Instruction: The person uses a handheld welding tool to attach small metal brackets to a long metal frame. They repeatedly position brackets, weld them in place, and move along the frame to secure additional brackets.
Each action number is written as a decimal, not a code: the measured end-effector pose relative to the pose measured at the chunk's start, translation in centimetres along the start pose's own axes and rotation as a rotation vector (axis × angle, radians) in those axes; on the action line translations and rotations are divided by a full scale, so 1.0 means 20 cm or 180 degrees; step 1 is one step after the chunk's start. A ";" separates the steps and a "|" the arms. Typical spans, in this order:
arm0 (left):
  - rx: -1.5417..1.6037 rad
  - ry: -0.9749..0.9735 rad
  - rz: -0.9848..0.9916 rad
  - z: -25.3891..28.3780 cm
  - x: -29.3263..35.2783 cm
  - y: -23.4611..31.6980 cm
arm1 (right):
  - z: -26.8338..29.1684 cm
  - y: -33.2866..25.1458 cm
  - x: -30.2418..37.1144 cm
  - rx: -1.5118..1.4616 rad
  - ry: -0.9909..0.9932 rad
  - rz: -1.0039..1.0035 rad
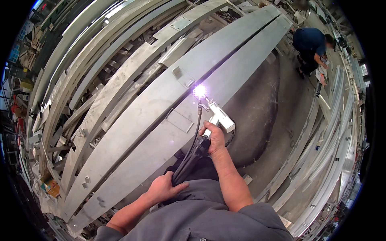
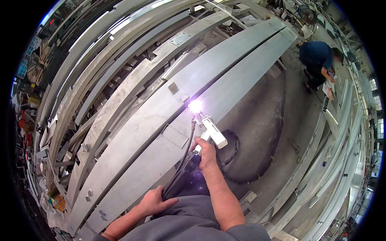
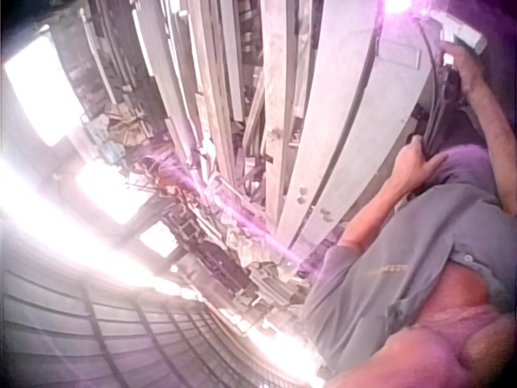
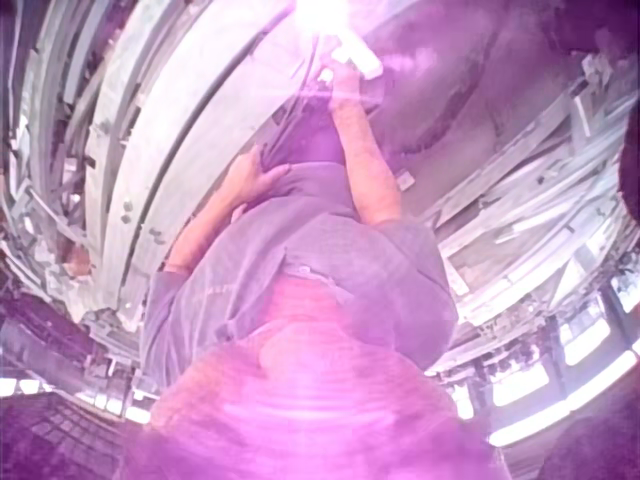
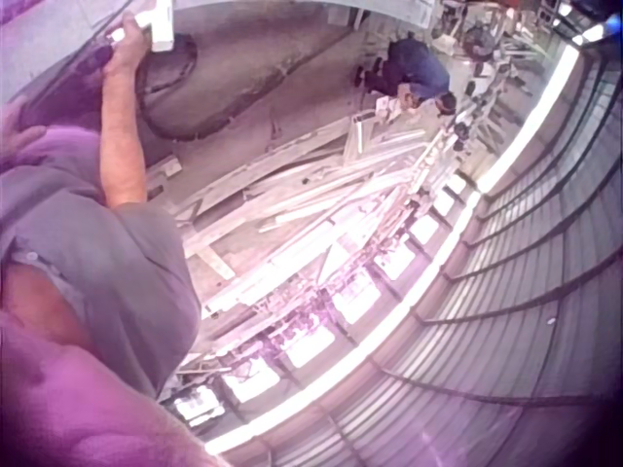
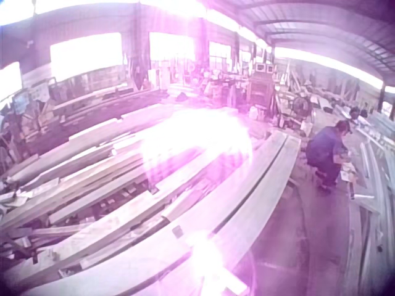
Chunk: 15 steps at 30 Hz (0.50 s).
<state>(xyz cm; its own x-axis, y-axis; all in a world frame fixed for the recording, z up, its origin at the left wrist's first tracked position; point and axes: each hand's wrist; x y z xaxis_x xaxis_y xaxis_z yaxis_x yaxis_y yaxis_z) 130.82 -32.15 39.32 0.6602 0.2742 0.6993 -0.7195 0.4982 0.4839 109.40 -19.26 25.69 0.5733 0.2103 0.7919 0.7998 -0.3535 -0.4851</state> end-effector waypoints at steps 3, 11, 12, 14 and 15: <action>0.0030 -0.0013 0.0036 0.00 0.01 -0.01 | 0.00 0.02 0.01 0.0036 -0.0038 0.0099; 0.0000 0.0021 0.0085 -0.01 0.06 -0.01 | -0.01 0.03 0.07 0.0178 -0.0039 -0.0042; 0.0005 0.0013 0.0106 -0.01 0.07 -0.01 | 0.00 0.03 0.07 0.0178 -0.0081 -0.0073; 0.0031 -0.0005 0.0082 -0.02 0.08 -0.02 | 0.02 0.05 0.06 0.0173 -0.0162 -0.0131; 0.0050 -0.0011 0.0075 -0.03 0.09 -0.03 | 0.01 0.04 0.08 0.0040 -0.0132 -0.0080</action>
<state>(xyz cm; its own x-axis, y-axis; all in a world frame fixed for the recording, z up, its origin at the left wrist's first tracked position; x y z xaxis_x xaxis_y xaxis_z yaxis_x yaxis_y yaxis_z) 132.59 -31.55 39.95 0.6424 0.2830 0.7122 -0.7381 0.4787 0.4755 111.01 -19.00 26.39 0.5597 0.2568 0.7879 0.8160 -0.3364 -0.4701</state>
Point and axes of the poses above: each hand's wrist, its own x-axis away from the middle knuckle, its own z-axis out of the back of the hand, y = z × x, and after that the axes turned 11 degrees about y, right-handed
